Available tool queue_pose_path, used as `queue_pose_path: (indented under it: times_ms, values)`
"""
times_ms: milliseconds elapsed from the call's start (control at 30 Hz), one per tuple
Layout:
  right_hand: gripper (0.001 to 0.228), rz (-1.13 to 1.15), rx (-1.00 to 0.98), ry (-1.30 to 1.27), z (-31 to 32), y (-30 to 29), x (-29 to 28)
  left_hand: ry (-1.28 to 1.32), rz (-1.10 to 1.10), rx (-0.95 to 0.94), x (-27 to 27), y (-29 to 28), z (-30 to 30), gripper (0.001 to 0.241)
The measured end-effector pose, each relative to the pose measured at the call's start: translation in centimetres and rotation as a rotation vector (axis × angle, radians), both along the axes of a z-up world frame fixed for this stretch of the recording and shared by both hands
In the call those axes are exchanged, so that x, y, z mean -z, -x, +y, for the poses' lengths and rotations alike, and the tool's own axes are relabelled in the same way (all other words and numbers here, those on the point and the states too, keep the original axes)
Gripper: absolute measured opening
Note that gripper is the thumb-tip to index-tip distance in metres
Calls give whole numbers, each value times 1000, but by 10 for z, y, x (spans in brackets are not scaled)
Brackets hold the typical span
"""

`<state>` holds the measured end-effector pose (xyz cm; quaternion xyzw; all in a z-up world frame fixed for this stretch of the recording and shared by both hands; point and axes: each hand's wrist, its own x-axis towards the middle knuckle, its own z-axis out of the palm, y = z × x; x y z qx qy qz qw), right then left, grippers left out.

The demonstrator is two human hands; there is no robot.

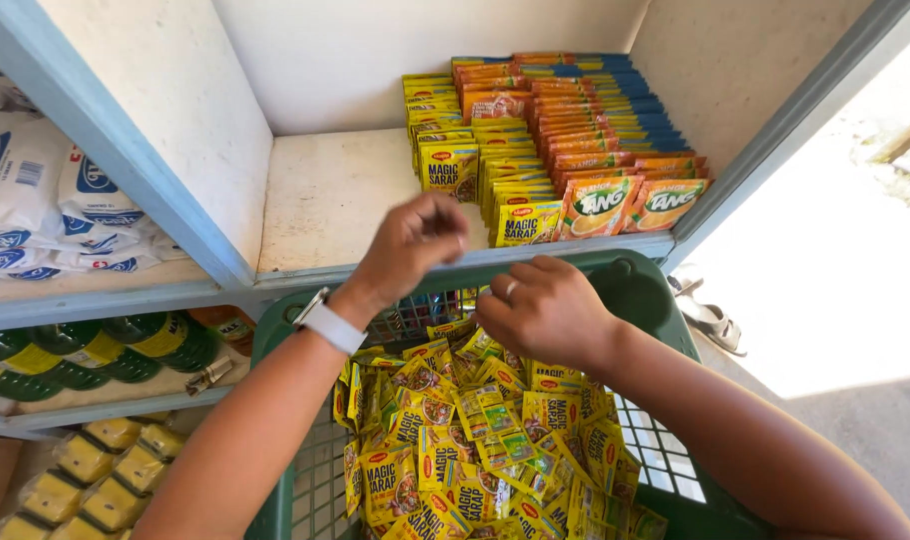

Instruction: Stocking seasoning and drink mix packets onto a store shelf from a plastic basket.

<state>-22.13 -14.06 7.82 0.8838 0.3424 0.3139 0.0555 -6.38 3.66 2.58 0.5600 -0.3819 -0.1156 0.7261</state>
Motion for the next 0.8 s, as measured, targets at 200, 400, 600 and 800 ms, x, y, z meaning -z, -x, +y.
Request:
queue_pose_path:
  times_ms: [200,400,600,800]
  values:
    - [27,282,239,-89,-19,-23,22,-513,-22,546,22,33,10,14]
    - [30,506,259,-170,-19,-11,21,-923,-520,435,85,73,-20,30]
    - [30,602,213,-186,-15,-1,24,-972,-879,279,151,81,-30,39]
    - [28,613,211,-219,-18,1,17,-1164,-588,328,96,91,-30,26]
